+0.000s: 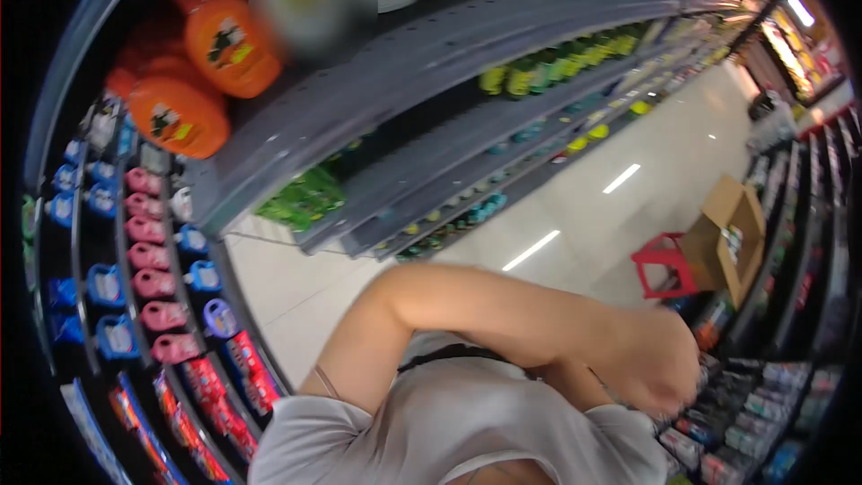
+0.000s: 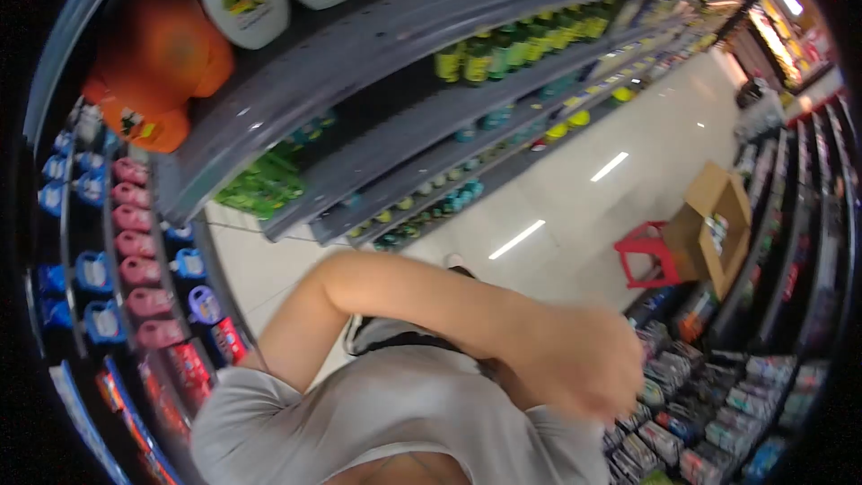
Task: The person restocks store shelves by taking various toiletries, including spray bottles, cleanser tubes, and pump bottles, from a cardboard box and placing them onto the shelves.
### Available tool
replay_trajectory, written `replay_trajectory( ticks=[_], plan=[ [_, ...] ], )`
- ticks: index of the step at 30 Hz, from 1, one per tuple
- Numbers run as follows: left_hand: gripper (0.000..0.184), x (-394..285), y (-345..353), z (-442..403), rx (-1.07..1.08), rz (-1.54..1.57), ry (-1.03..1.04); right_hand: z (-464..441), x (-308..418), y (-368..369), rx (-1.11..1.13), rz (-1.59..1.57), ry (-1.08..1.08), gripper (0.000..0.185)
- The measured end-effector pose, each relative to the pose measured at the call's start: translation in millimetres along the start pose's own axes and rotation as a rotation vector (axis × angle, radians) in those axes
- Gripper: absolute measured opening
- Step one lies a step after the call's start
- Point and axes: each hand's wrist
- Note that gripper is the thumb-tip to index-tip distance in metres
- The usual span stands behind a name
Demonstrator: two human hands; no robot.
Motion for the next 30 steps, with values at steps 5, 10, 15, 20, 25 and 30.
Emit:
replay_trajectory(
  ticks=[5, 10, 15, 20, 25, 30],
  plan=[
    [0.033, -20, 74, -133, 0.562, 0.379, 0.537, -109, -85, -19, -0.32, 1.001, -0.964, 0.01],
    [0.031, -22, 116, -155, 0.475, 0.706, 0.713, -71, -104, -82, -0.628, 0.744, -0.874, 0.006],
    [0.03, 10, 164, -161, 0.525, 1.002, 0.747, -36, -124, -167, -0.808, 0.671, -0.713, 0.009],
    [0.029, 45, 187, -163, 0.472, 1.196, 0.678, -15, -151, -225, -0.895, 0.631, -0.762, 0.012],
    [0.028, 90, 192, -175, 0.424, 1.348, 0.581, -8, -160, -267, -0.806, 0.64, -0.712, 0.013],
    [0.027, 148, 174, -177, 0.353, 1.5, 0.479, 9, -153, -315, -0.813, 0.509, -0.708, 0.011]
  ],
)
Point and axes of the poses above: each hand's wrist, its own z-axis away from the middle knuckle, its own y-axis out of the palm, x = y × z, and after that the axes turned 11 degrees about y, right-handed
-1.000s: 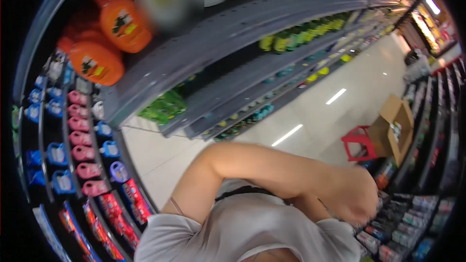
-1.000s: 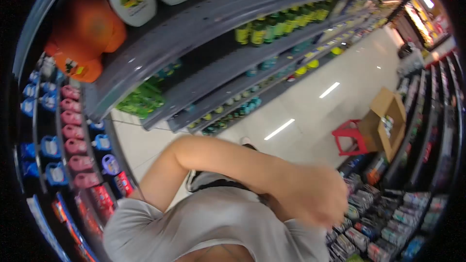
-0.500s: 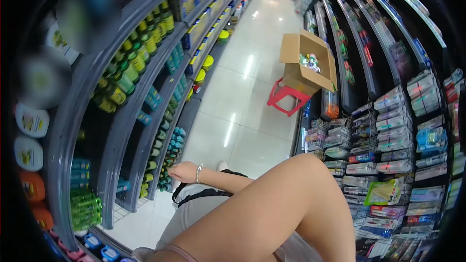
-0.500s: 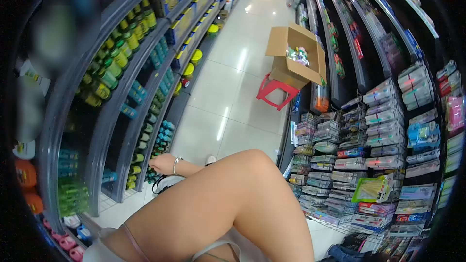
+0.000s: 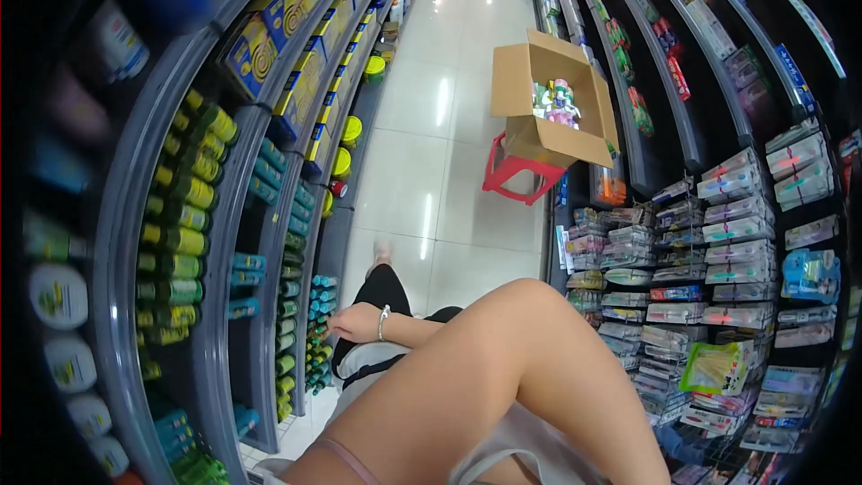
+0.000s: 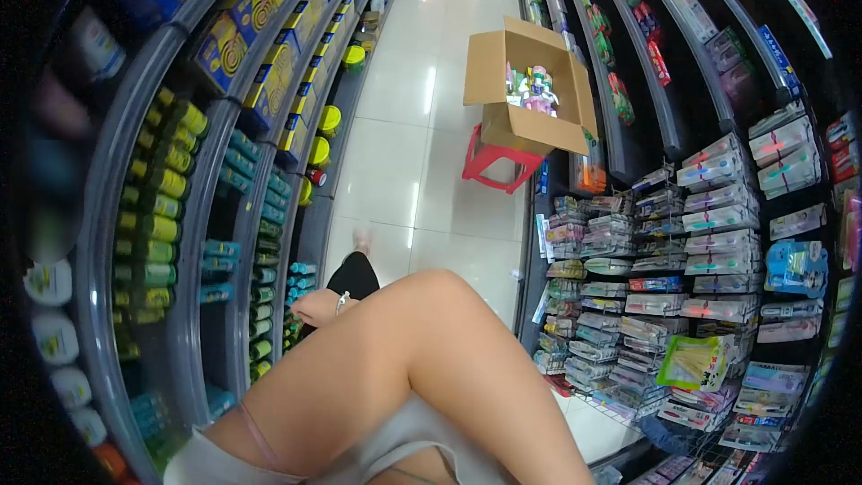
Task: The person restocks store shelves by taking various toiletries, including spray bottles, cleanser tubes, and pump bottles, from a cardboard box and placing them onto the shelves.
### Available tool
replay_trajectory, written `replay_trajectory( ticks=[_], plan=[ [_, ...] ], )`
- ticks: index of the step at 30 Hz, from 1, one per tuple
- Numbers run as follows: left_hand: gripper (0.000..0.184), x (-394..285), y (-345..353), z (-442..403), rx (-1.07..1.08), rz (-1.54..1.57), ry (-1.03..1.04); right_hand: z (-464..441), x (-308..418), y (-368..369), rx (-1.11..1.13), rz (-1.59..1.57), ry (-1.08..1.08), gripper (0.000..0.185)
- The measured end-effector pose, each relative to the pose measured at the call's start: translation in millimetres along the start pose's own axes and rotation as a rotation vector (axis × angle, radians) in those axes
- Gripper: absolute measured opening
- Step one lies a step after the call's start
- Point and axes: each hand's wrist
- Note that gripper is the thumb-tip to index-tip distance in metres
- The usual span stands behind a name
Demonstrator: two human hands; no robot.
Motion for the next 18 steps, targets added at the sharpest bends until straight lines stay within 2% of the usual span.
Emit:
replay_trajectory(
  ticks=[6, 10, 12, 13, 14, 15, 16, 17, 18],
  plan=[
    [0.026, -53, -79, 46, -0.204, 0.107, -0.013, -44, -63, -82, -0.076, -0.047, 0.139, 0.012],
    [0.025, -92, -137, 75, -0.321, 0.205, -0.046, -83, -105, -140, -0.282, -0.175, 0.193, 0.009],
    [0.025, -120, -172, 86, -0.331, 0.303, -0.054, -94, -133, -167, -0.334, -0.186, 0.264, 0.011],
    [0.024, -132, -212, 105, -0.329, 0.368, -0.055, -93, -147, -179, -0.42, -0.162, 0.316, 0.012],
    [0.024, -132, -220, 107, -0.327, 0.437, -0.056, -87, -160, -186, -0.507, -0.14, 0.374, 0.013],
    [0.026, -156, -264, 153, -0.376, 0.229, -0.173, -79, -171, -190, -0.591, -0.121, 0.436, 0.014],
    [0.024, -170, -293, 200, -0.502, 0.279, -0.403, -73, -178, -191, -0.678, -0.108, 0.499, 0.015],
    [0.029, -194, -325, 243, -0.516, 0.055, -0.727, -71, -186, -193, -0.77, -0.097, 0.557, 0.016],
    [0.03, -204, -332, 292, -0.832, -0.129, -0.786, -69, -193, -200, -0.861, -0.08, 0.613, 0.017]
  ],
)
Point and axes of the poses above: each hand's wrist, its own z-axis away from the middle knuckle, its own y-axis out of the palm, x = y × z, and after that the axes turned 11 degrees about y, right-handed
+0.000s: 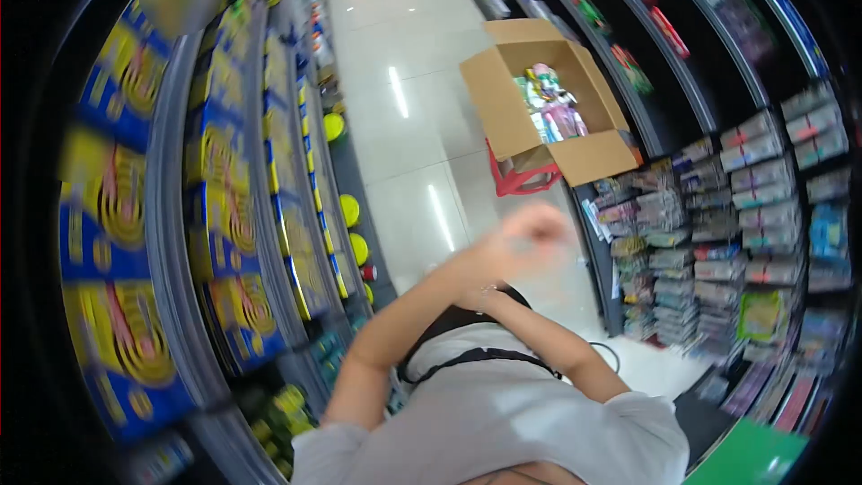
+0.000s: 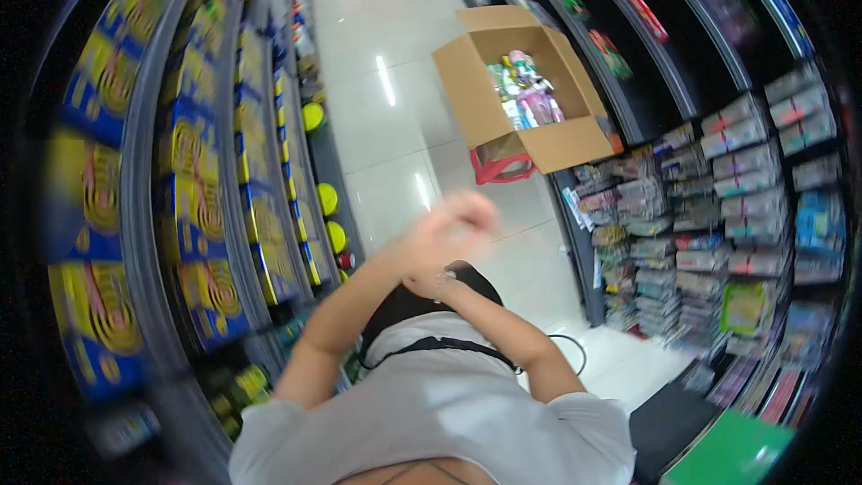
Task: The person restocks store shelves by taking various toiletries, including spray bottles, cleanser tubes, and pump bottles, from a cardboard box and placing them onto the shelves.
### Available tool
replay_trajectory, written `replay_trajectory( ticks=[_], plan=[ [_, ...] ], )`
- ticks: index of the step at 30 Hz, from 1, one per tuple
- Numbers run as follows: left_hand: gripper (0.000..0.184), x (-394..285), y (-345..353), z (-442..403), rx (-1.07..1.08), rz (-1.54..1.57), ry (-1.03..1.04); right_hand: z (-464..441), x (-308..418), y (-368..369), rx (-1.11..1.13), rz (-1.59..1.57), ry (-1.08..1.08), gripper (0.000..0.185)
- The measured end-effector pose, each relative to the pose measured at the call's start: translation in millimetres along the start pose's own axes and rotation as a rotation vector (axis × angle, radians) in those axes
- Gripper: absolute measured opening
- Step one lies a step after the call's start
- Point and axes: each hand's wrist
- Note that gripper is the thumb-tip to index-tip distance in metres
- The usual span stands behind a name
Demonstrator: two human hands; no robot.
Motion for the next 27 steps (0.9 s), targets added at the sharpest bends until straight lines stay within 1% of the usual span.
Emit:
replay_trajectory(
  ticks=[1, 2, 3, 4, 6, 7, 8, 9, 10, 11, 12, 14, 16, 18, 20, 22, 23, 24, 25, 26, 27],
  plan=[
    [0.029, 29, -34, 25, -0.363, 0.04, -0.104, -5, -1, -20, 0.098, -0.044, 0.125, 0.016],
    [0.024, 40, -61, 48, -0.567, 0.28, -0.042, -4, 1, -44, 0.208, -0.092, 0.249, 0.016],
    [0.016, 52, -87, 70, -0.707, 0.313, -0.02, 1, -10, -54, 0.181, -0.042, 0.278, 0.015],
    [0.008, 55, -106, 87, -0.816, 0.267, 0.011, 5, -19, -61, 0.164, 0.009, 0.303, 0.015],
    [0.008, 66, -143, 130, -0.987, 0.249, 0.058, 8, -23, -78, 0.149, -0.008, 0.333, 0.014],
    [0.007, 61, -155, 143, -1.045, 0.276, 0.052, 7, -29, -80, 0.171, -0.064, 0.391, 0.014],
    [0.007, 56, -166, 150, -1.106, 0.303, 0.043, 1, -31, -83, 0.172, -0.068, 0.403, 0.014],
    [0.007, 51, -177, 151, -1.119, 0.269, 0.04, -7, -31, -86, 0.209, -0.06, 0.414, 0.014],
    [0.007, 43, -186, 147, -1.13, 0.232, 0.039, -16, -31, -87, 0.246, -0.054, 0.421, 0.014],
    [0.009, 38, -194, 138, -1.138, 0.207, 0.027, -25, -37, -80, 0.229, -0.016, 0.386, 0.014],
    [0.009, 37, -203, 128, -1.132, 0.202, 0.017, -39, -44, -74, 0.244, -0.009, 0.287, 0.014],
    [0.011, 36, -224, 102, -1.062, 0.11, 0.004, -78, -50, -80, 0.344, -0.09, 0.31, 0.016],
    [0.01, 47, -241, 69, -1.06, -0.003, -0.048, -118, -53, -100, 0.266, -0.063, 0.348, 0.017],
    [0.011, 61, -253, 30, -0.994, -0.177, -0.166, -149, -62, -121, 0.135, -0.139, 0.441, 0.018],
    [0.01, 77, -265, -14, -0.871, -0.204, -0.266, -174, -70, -147, 0.039, -0.139, 0.457, 0.019],
    [0.011, 86, -275, -67, -0.717, 0.051, -0.402, -195, -80, -168, -0.055, -0.142, 0.489, 0.021],
    [0.011, 91, -280, -92, -0.689, 0.049, -0.417, -203, -87, -177, -0.079, -0.213, 0.57, 0.021],
    [0.012, 96, -286, -119, -0.548, -0.022, -0.458, -210, -95, -184, -0.102, -0.284, 0.65, 0.022],
    [0.012, 101, -292, -145, -0.405, -0.093, -0.495, -215, -108, -186, -0.132, -0.291, 0.665, 0.022],
    [0.012, 106, -298, -171, -0.379, -0.097, -0.51, -221, -122, -188, -0.151, -0.31, 0.678, 0.022],
    [0.012, 111, -301, -193, -0.316, -0.152, -0.487, -223, -134, -188, -0.2, -0.231, 0.694, 0.021]
  ],
)
Point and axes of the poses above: each hand's wrist, its own z-axis away from the middle knuckle, its own y-axis out of the palm, x = y × z, and after that the axes turned 11 degrees about y, right-handed
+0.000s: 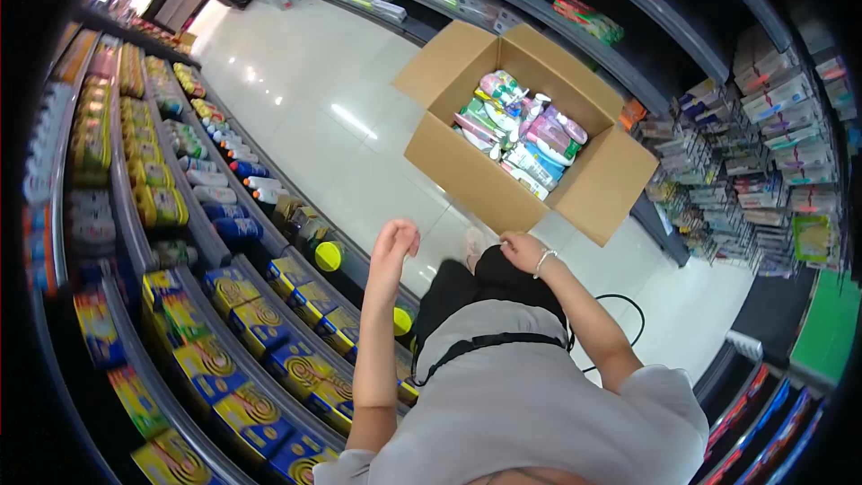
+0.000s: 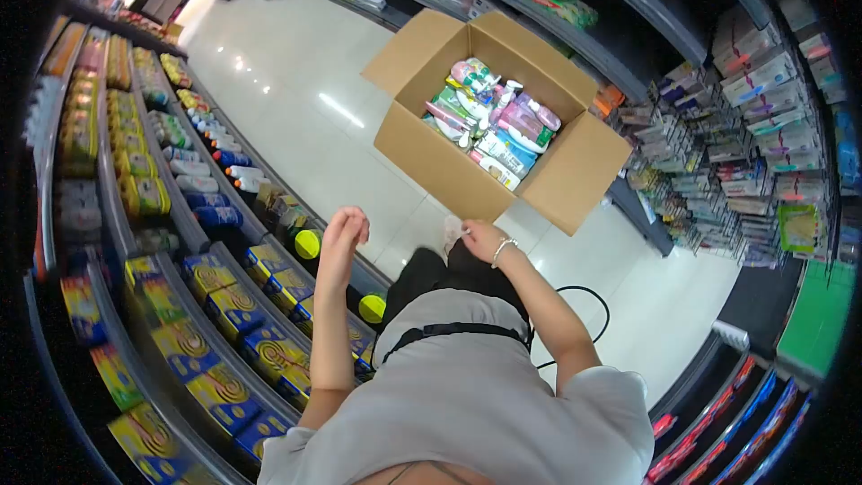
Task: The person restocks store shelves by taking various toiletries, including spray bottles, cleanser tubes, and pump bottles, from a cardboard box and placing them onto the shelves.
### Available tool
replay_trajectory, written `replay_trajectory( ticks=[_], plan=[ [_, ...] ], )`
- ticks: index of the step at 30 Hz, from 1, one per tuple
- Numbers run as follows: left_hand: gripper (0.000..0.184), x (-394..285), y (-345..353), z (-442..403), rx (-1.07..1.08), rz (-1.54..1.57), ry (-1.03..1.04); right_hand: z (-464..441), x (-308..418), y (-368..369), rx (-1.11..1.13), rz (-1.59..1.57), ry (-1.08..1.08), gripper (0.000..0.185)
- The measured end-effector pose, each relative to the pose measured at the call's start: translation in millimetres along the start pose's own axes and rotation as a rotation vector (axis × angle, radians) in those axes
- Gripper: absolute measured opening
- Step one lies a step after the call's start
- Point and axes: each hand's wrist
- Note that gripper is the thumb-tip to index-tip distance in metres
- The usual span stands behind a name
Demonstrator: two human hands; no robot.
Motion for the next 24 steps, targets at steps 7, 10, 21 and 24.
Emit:
replay_trajectory(
  ticks=[7, 10, 21, 24],
  plan=[
    [0.01, 10, 12, -96, 0.211, 0.052, -0.108, -16, 9, -24, -0.097, -0.196, 0.241, 0.018],
    [0.008, 34, 14, -127, 0.293, 0.117, -0.226, -33, 12, -26, -0.177, -0.189, 0.305, 0.017],
    [0.007, 47, -36, -238, 0.453, -0.001, -0.457, -127, -23, -41, -0.276, -0.21, 0.724, 0.023],
    [0.008, 50, -54, -242, 0.472, -0.04, -0.502, -143, -36, -42, -0.222, -0.141, 0.841, 0.028]
  ],
)
Point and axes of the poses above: each hand's wrist, its own z-axis away from the middle knuckle, its own y-axis out of the palm, x = y × z, and after that the axes turned 11 degrees about y, right-handed
